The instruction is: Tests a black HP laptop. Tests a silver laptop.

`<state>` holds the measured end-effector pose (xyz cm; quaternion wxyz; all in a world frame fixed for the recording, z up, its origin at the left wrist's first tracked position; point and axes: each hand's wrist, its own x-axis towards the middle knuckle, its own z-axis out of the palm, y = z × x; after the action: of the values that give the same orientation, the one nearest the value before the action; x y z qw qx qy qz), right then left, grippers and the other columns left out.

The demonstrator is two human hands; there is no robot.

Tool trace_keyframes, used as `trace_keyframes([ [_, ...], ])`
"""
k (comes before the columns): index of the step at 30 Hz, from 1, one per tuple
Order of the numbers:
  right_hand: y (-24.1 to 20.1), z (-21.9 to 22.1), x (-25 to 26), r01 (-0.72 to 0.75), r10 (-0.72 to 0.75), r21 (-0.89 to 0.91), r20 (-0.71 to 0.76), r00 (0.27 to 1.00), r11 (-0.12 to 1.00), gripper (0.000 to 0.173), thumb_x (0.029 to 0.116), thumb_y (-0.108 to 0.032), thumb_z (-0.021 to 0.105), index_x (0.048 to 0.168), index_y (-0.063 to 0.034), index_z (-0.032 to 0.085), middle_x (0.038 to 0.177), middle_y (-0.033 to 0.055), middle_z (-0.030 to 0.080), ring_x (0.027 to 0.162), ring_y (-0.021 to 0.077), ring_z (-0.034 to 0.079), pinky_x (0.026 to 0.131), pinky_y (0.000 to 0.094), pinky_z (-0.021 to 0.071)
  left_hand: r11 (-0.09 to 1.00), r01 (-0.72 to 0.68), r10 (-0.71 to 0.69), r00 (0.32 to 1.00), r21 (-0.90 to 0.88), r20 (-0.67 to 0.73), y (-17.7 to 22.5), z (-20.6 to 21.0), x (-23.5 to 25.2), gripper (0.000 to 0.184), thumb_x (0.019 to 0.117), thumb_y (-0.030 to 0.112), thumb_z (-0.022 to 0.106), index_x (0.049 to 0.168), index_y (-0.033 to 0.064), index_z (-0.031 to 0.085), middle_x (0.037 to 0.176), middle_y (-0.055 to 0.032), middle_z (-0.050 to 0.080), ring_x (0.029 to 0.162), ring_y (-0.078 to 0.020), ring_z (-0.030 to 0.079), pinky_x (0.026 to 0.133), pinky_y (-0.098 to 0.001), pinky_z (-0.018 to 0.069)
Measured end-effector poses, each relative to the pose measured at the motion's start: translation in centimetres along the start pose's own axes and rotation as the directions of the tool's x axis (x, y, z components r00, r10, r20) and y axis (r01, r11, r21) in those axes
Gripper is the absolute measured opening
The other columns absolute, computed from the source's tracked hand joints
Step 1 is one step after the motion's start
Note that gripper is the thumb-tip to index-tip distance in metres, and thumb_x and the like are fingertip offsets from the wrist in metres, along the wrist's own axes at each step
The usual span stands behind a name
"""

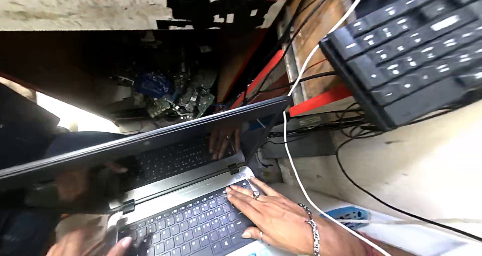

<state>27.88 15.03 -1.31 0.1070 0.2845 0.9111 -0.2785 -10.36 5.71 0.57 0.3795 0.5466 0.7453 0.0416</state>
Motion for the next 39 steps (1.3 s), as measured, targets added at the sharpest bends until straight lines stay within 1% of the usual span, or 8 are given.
trace_keyframes([
  [4,0.9,-1.0,-1.5,-0.103,0.101,-0.120,-0.019,0.995,0.987,0.077,0.1008,-0.057,0.048,0.152,-0.0001,0.044,0.153,0.0139,0.053,0.148,0.0268,0.043,0.122,0.0617,0.0233,0.929,-0.368,0.365,0.928,0.037,0.069,8.0,2.9,1.4,0.066,0.0968,0.045,0.065,0.133,-0.0101,0.058,0.132,-0.0320,0.061,0.124,-0.0500,0.059,0.102,-0.0621,0.0475],
  [7,1.8,-1.5,-1.3,-0.124,0.123,0.002,0.067,0.990,0.992,0.083,0.0979,-0.060,0.054,0.155,-0.0011,0.039,0.154,0.0127,0.052,0.153,0.0284,0.034,0.125,0.0629,0.0146,0.810,-0.587,0.580,0.803,0.011,0.137,11.3,8.3,2.9,0.073,0.0962,0.055,0.060,0.138,-0.0040,0.058,0.145,-0.0204,0.057,0.137,-0.0359,0.053,0.113,-0.0521,0.0430],
  [10,3.0,-2.2,-1.2,-0.149,0.115,0.185,0.180,0.977,0.972,0.079,0.0999,-0.050,0.059,0.158,-0.0033,0.033,0.159,0.0115,0.046,0.155,0.0265,0.029,0.126,0.0616,0.0077,0.706,-0.708,0.703,0.702,0.004,0.114,12.8,12.6,4.2,0.080,0.0964,0.061,0.053,0.141,-0.0054,0.055,0.150,-0.0206,0.052,0.141,-0.0333,0.049,0.117,-0.0488,0.0400],
  [12,4.1,-2.2,-1.5,-0.186,0.138,0.358,0.155,0.978,0.915,0.064,0.1039,-0.040,0.056,0.156,-0.0058,0.038,0.158,0.0104,0.047,0.154,0.0259,0.030,0.127,0.0564,0.0137,0.686,-0.728,0.723,0.680,-0.008,0.126,13.4,13.9,4.7,0.082,0.0984,0.063,0.047,0.143,-0.0053,0.053,0.153,-0.0198,0.049,0.144,-0.0320,0.046,0.119,-0.0479,0.0369],
  [14,4.6,-1.8,-1.8,-0.233,0.256,0.437,0.007,0.967,0.869,0.050,0.1027,-0.029,0.056,0.146,-0.0049,0.050,0.148,0.0119,0.056,0.142,0.0247,0.049,0.118,0.0470,0.0385,0.683,-0.730,0.723,0.675,-0.008,0.145,13.9,14.2,5.2,0.080,0.0990,0.062,0.045,0.145,-0.0035,0.052,0.155,-0.0175,0.047,0.146,-0.0305,0.043,0.120,-0.0475,0.0347],
  [16,4.5,-1.9,-1.7,-0.368,0.409,0.519,0.038,0.912,0.772,0.048,0.0994,-0.023,0.061,0.143,-0.0058,0.051,0.140,0.0126,0.057,0.129,0.0229,0.056,0.108,0.0421,0.0477,0.686,-0.728,0.721,0.680,0.003,0.133,14.1,14.5,5.2,0.076,0.1000,0.061,0.043,0.144,-0.0002,0.054,0.153,-0.0168,0.050,0.145,-0.0302,0.045,0.119,-0.0473,0.0360],
  [20,4.3,-2.1,-0.5,-0.535,0.503,0.580,0.235,0.832,0.614,0.071,0.0932,-0.020,0.071,0.154,-0.0086,0.038,0.152,0.0162,0.046,0.138,0.0290,0.048,0.113,0.0476,0.0413,0.681,-0.729,0.721,0.684,0.072,0.106,14.7,14.7,5.0,0.064,0.1013,0.054,0.044,0.141,0.0063,0.060,0.150,-0.0189,0.053,0.141,-0.0332,0.049,0.116,-0.0488,0.0395],
  [39,3.6,-2.8,-0.7,-0.568,0.405,0.588,0.399,0.823,0.576,0.099,0.0883,-0.011,0.076,0.165,-0.0129,0.014,0.169,0.0131,0.020,0.153,0.0294,0.029,0.121,0.0526,0.0287,0.672,-0.731,0.730,0.681,0.114,0.065,14.4,15.7,4.5,0.061,0.1023,0.051,0.040,0.138,0.0084,0.064,0.150,-0.0207,0.052,0.141,-0.0374,0.049,0.116,-0.0539,0.0383],
])
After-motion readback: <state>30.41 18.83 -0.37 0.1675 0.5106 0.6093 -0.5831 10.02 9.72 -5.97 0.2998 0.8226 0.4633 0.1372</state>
